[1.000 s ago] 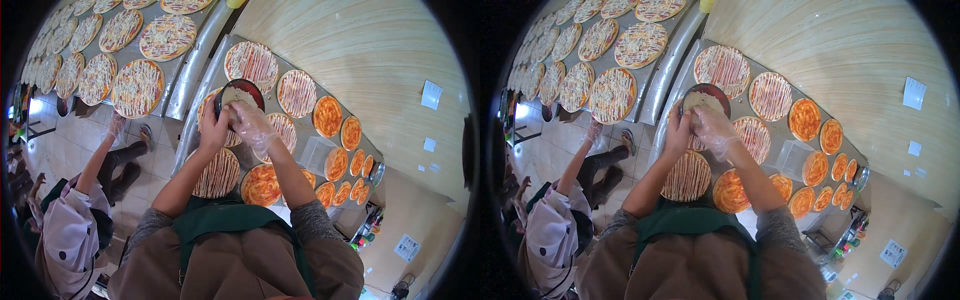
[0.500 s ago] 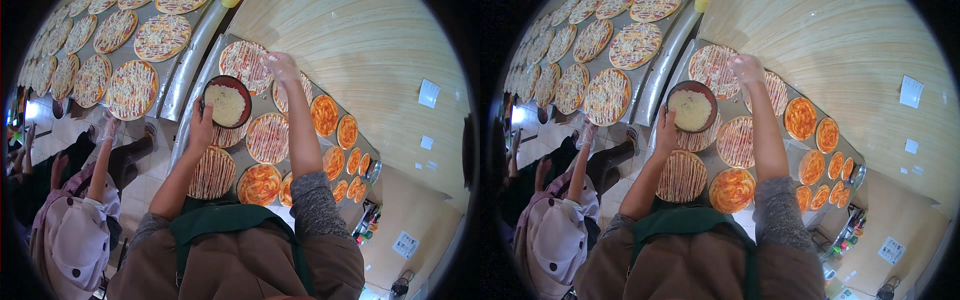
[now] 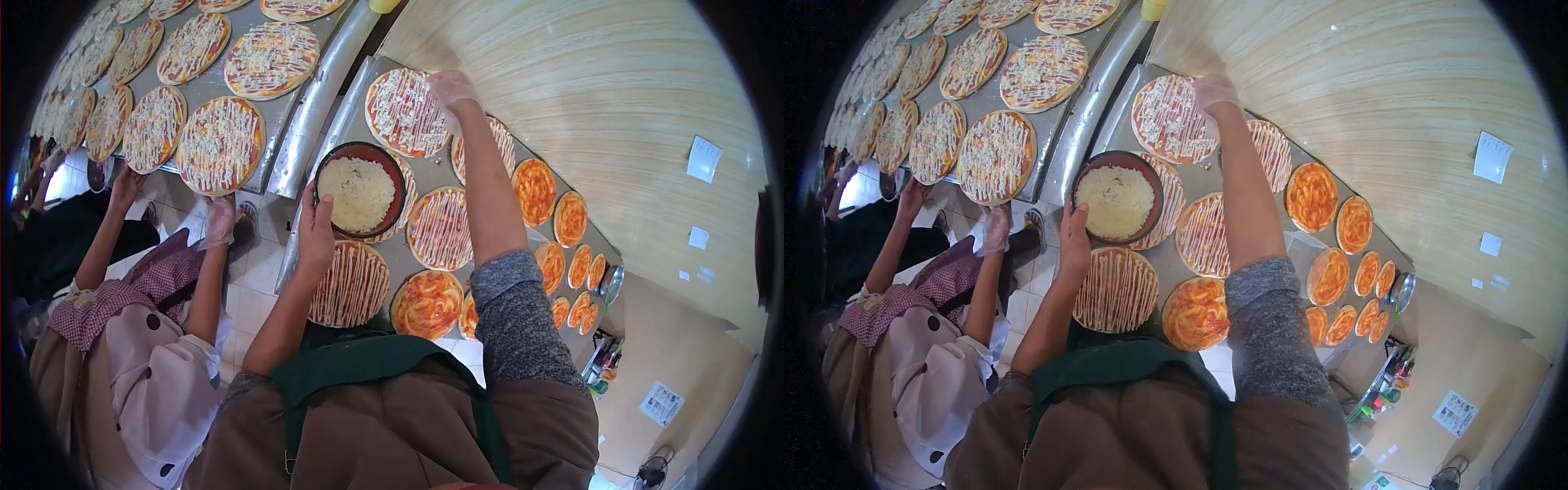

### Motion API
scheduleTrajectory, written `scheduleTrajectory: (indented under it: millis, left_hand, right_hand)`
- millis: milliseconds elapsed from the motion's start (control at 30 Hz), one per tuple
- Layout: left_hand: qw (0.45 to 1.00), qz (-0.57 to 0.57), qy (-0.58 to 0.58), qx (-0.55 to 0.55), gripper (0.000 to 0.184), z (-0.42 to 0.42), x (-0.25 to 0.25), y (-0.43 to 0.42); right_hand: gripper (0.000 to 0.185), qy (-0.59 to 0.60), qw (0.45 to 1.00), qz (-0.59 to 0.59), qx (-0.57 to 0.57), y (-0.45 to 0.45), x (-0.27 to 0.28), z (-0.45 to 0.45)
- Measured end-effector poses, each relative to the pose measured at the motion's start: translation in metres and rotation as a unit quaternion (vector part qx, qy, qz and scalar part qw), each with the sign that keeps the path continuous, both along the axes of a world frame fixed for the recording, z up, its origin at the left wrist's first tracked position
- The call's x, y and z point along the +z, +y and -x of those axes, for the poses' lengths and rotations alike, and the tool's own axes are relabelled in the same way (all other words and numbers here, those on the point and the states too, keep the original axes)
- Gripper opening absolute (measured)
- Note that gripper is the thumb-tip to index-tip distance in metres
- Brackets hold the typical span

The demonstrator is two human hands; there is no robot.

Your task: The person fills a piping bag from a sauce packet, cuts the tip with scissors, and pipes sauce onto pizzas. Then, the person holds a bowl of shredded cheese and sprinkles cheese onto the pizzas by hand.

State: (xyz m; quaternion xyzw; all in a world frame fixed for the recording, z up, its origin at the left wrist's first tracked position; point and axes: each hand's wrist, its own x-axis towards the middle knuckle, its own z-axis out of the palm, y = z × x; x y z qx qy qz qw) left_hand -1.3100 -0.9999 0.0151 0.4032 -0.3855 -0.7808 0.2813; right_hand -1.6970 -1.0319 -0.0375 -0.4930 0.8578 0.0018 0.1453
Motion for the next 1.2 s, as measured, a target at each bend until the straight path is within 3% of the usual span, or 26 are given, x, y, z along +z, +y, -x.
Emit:
scheduleTrajectory:
  millis: [100,200,400,533,700,800,900,1000,1100,1200]
  left_hand:
    - [1.000,-0.016,0.009,-0.006,0.043,-0.002,0.003,0.002]
    - [1.000,-0.026,0.003,-0.014,0.044,-0.001,0.002,0.003]
    - [0.999,-0.038,0.005,-0.024,0.045,0.012,-0.005,-0.004]
    - [0.998,-0.051,0.006,-0.034,0.044,0.020,-0.003,-0.007]
    - [0.998,-0.051,-0.012,-0.046,0.045,0.030,-0.018,-0.006]
    - [0.997,-0.048,-0.015,-0.057,0.045,0.044,-0.025,-0.002]
    - [0.997,-0.032,-0.025,-0.067,0.045,0.059,-0.032,-0.001]
    - [0.996,-0.035,-0.034,-0.070,0.045,0.073,-0.034,0.002]
    - [0.996,-0.051,-0.033,-0.062,0.046,0.082,-0.042,0.002]
    - [0.995,-0.049,-0.042,-0.077,0.047,0.091,-0.054,0.002]
  right_hand:
    - [0.025,0.077,0.996,0.014,0.036,-0.015,0.003,-0.016]
    - [0.026,0.056,0.993,-0.004,-0.107,-0.025,0.005,-0.017]
    - [0.025,0.037,0.999,-0.035,-0.008,0.015,0.003,0.019]
    - [0.022,-0.007,0.992,-0.044,-0.116,0.034,-0.019,0.033]
    - [0.017,-0.066,0.981,0.046,-0.178,0.065,-0.025,0.014]
    - [0.017,-0.101,0.947,0.071,-0.296,0.073,-0.046,0.016]
    - [0.019,-0.023,0.967,0.087,-0.238,0.074,-0.050,0.024]
    - [0.018,-0.045,0.957,0.131,-0.255,0.085,-0.069,0.041]
    - [0.018,-0.145,0.934,0.080,-0.318,0.074,-0.081,0.038]
    - [0.017,-0.069,0.975,0.090,-0.193,0.056,-0.084,0.031]
